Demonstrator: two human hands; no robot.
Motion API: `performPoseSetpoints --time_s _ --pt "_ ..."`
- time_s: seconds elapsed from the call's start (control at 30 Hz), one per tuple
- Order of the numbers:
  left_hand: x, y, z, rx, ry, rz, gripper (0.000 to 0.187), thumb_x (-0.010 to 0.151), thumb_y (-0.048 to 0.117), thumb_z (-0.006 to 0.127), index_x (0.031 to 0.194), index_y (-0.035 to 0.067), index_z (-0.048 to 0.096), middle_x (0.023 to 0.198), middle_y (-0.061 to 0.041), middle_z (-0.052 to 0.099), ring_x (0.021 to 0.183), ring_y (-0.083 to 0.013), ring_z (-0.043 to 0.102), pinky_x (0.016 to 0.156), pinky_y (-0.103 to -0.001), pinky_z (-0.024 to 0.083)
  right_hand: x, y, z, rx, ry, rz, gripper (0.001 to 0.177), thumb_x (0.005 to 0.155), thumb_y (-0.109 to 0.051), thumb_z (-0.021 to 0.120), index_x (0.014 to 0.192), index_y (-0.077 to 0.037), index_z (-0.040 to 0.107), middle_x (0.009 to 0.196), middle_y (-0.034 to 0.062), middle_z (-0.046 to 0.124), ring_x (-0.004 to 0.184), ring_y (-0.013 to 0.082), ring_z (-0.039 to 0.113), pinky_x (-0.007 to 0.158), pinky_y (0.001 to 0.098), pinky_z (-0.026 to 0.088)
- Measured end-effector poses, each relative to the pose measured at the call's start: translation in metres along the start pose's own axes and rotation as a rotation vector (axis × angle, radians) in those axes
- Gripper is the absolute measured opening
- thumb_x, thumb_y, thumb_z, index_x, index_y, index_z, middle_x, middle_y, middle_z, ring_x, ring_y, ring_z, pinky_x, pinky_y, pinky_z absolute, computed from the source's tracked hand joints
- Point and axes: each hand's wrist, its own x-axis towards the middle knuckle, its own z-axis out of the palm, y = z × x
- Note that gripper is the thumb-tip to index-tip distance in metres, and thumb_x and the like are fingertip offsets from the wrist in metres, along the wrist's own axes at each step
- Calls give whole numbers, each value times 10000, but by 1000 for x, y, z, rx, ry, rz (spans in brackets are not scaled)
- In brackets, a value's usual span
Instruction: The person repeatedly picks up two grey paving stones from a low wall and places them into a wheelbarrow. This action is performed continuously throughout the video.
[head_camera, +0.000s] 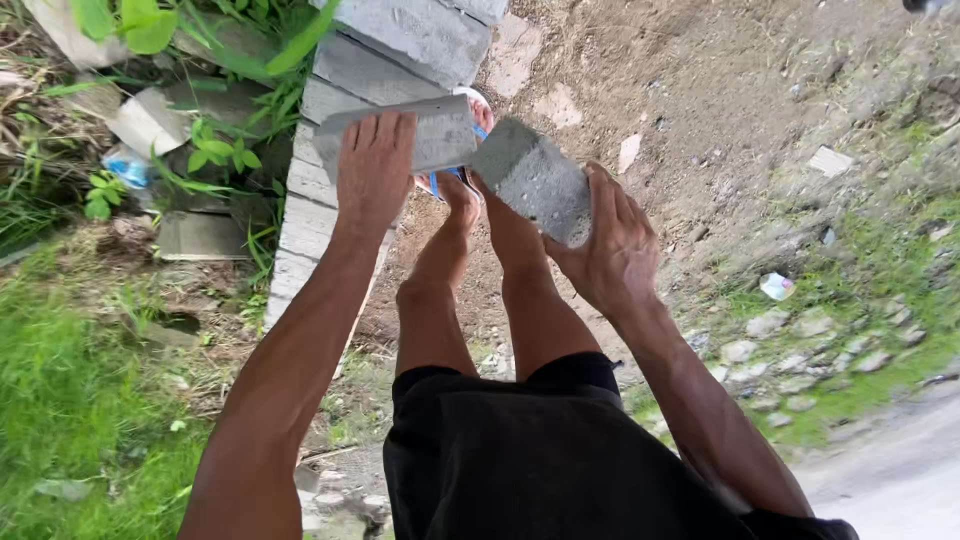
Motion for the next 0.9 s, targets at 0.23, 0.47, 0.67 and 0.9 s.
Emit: performPoseSetpoints --time_s 0.23,0.47,0.67,0.9 --pt "-28 68 -178 -387 -344 -215 768 554 206 751 1247 83 445 1065 -99 461 955 -313 504 841 -453 411 -99 4 -102 71 53 218 741 629 -332 789 1246 -39 500 1081 214 629 959 387 640 789 521 524" --pt "3 153 -290 -521 -242 -154 731 581 277 714 1234 84 450 1044 -103 454 925 -322 489 790 -472 406 -186 52 -182 171 208 461 836 589 -490 786 1241 -44 512 1080 235 622 1011 405 614 824 518 505" --pt "83 249 -325 -540 -229 40 757 593 235 739 1275 73 454 1099 -147 490 965 -335 500 802 -464 401 -224 141 -236 179 302 554 859 580 -534 765 1260 -74 514 1135 183 618 1046 360 609 847 498 498" --pt "224 393 -328 -377 -352 213 754 637 267 753 1299 83 443 1103 -136 500 969 -275 508 809 -409 397 -214 305 -287 222 348 591 832 585 -459 764 1253 -37 500 1109 222 620 1005 412 614 810 527 500"
